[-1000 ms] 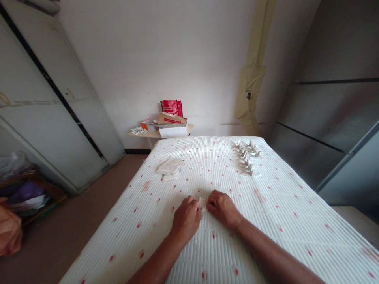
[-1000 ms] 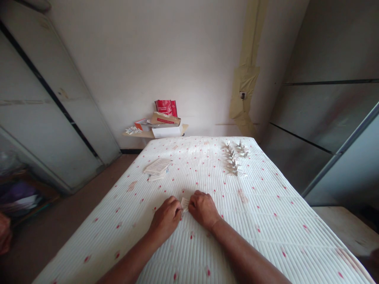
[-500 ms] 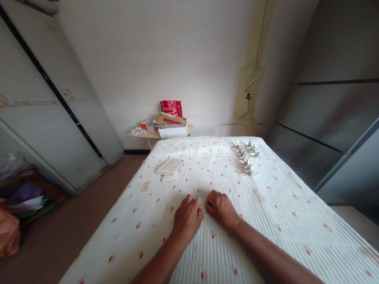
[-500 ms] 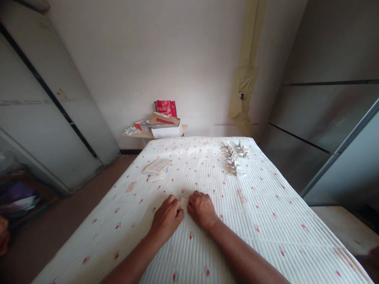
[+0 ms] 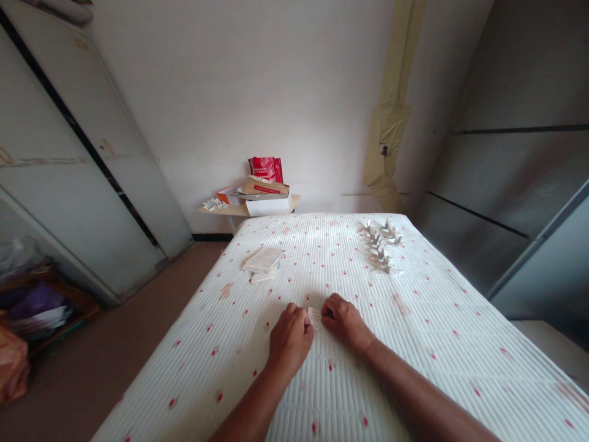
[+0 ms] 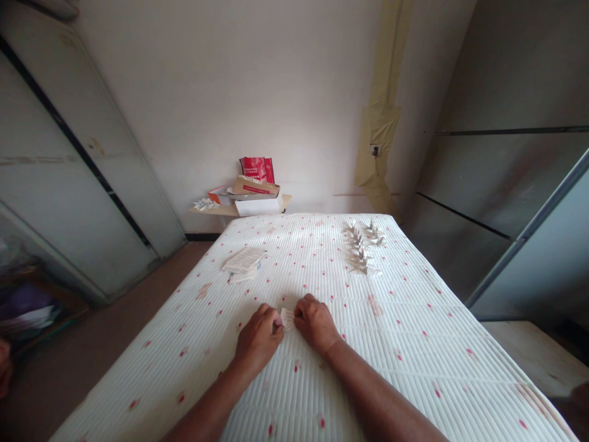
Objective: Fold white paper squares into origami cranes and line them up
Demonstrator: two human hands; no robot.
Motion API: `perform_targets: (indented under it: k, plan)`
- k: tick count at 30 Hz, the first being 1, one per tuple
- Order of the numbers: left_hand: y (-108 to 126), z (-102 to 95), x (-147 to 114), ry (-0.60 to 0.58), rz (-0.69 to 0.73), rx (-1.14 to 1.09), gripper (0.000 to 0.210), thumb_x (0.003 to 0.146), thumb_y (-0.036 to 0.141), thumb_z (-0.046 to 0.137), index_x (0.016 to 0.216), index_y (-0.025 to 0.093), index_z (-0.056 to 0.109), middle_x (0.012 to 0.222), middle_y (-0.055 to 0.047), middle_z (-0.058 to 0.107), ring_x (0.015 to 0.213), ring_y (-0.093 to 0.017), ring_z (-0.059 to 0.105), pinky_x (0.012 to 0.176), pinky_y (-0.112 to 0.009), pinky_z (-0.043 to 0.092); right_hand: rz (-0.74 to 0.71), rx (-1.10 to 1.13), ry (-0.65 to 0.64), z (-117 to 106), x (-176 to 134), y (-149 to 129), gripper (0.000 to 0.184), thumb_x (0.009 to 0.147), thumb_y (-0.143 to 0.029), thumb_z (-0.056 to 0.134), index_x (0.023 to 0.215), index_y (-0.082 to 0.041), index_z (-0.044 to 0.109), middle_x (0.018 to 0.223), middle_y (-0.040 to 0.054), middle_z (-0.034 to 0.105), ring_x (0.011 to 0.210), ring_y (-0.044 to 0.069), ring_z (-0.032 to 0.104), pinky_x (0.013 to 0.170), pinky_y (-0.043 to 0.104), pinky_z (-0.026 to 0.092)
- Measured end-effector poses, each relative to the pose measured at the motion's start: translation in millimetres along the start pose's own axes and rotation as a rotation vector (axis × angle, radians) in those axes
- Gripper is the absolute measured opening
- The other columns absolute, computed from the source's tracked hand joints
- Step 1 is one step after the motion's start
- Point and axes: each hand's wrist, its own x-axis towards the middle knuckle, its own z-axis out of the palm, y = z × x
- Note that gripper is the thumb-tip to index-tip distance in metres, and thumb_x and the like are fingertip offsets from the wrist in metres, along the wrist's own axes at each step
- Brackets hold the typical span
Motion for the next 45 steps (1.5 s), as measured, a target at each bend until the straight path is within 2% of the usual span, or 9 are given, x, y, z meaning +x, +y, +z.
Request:
perform_targets:
  k: [4, 7, 11, 17, 26, 29, 34, 45]
  plan:
    - [0.3, 1.8, -0.2, 0.005, -0.009, 0.006, 0.007, 0.076, 0.014, 0.05, 0.075, 0.02, 0.053, 0.085, 0.0, 0.052, 0.082, -0.012, 0.051, 0.068, -0.023, 0.035, 0.026, 0.089, 0.021, -0.1, -0.8, -1.4, 0.012, 0.07, -0.007, 0.049, 0.072, -0.016, 0.056, 0.082, 0.0013, 0.053, 0.072, 0.011, 0.052, 0.065, 0.021, 0.036]
    - [0.7, 2.7, -0.6, 0.006, -0.019, 0.02, 0.006, 0.076, 0.015, 0.05, 0.076, 0.02, 0.053, 0.087, 0.001, 0.053, 0.083, -0.012, 0.051, 0.068, -0.023, 0.035, 0.052, 0.052, 0.064, 4.0, -2.7, -5.5, 0.011, 0.069, -0.012, 0.054, 0.078, -0.017, 0.055, 0.087, 0.0023, 0.054, 0.08, 0.014, 0.052, 0.072, 0.025, 0.036]
    - [1.6, 2.3, -0.5, -0.009, -0.041, 0.034, 0.005, 0.077, 0.016, 0.051, 0.077, 0.021, 0.054, 0.088, 0.0, 0.053, 0.084, -0.012, 0.052, 0.068, -0.023, 0.035, 0.067, -0.015, 0.084, 11.3, -4.0, -8.4, 0.018, 0.067, -0.016, 0.059, 0.084, -0.019, 0.052, 0.092, 0.0027, 0.054, 0.089, 0.018, 0.051, 0.076, 0.029, 0.035]
    - [2.9, 0.8, 0.4, -0.027, -0.05, 0.048, 0.004, 0.078, 0.017, 0.051, 0.077, 0.02, 0.054, 0.089, 0.0, 0.053, 0.084, -0.012, 0.052, 0.067, -0.023, 0.036, 0.07, 0.011, 0.046, 13.0, -1.0, -2.8, 0.028, 0.064, -0.011, 0.054, 0.091, -0.02, 0.05, 0.098, 0.0033, 0.053, 0.094, 0.018, 0.051, 0.079, 0.03, 0.036]
    - [1.8, 2.1, 0.8, -0.015, -0.036, 0.034, 0.003, 0.076, 0.017, 0.052, 0.076, 0.02, 0.054, 0.088, 0.0, 0.053, 0.083, -0.012, 0.052, 0.067, -0.022, 0.036, 0.041, 0.123, 0.028, 6.9, -0.4, 6.6, 0.039, 0.06, -0.001, 0.047, 0.094, -0.019, 0.051, 0.097, 0.0027, 0.053, 0.086, 0.014, 0.052, 0.076, 0.026, 0.039]
    - [2.5, 1.6, 0.8, -0.021, -0.046, 0.05, 0.004, 0.077, 0.017, 0.052, 0.076, 0.02, 0.054, 0.088, 0.001, 0.053, 0.083, -0.012, 0.052, 0.068, -0.022, 0.036, 0.051, 0.125, 0.044, 5.6, -1.5, 2.2, 0.036, 0.063, -0.003, 0.047, 0.095, -0.018, 0.051, 0.096, 0.003, 0.053, 0.079, 0.013, 0.053, 0.073, 0.026, 0.04]
    - [4.1, -0.9, 1.4, -0.047, -0.062, 0.052, 0.004, 0.077, 0.018, 0.052, 0.077, 0.02, 0.055, 0.089, 0.0, 0.054, 0.084, -0.012, 0.053, 0.067, -0.022, 0.036, 0.055, 0.053, 0.057, 9.3, -1.6, -3.3, 0.027, 0.066, -0.011, 0.054, 0.092, -0.02, 0.053, 0.099, 0.0033, 0.053, 0.094, 0.018, 0.052, 0.082, 0.03, 0.037]
    - [-3.0, -5.7, 2.2, -0.068, -0.072, -0.035, 0.009, 0.077, 0.012, 0.052, 0.074, 0.02, 0.054, 0.085, 0.003, 0.054, 0.079, -0.009, 0.053, 0.067, -0.021, 0.033, 0.047, 0.038, 0.004, 10.2, 0.0, 1.6, 0.028, 0.066, -0.012, 0.053, 0.093, -0.02, 0.054, 0.101, 0.0034, 0.053, 0.095, 0.017, 0.051, 0.081, 0.029, 0.036]
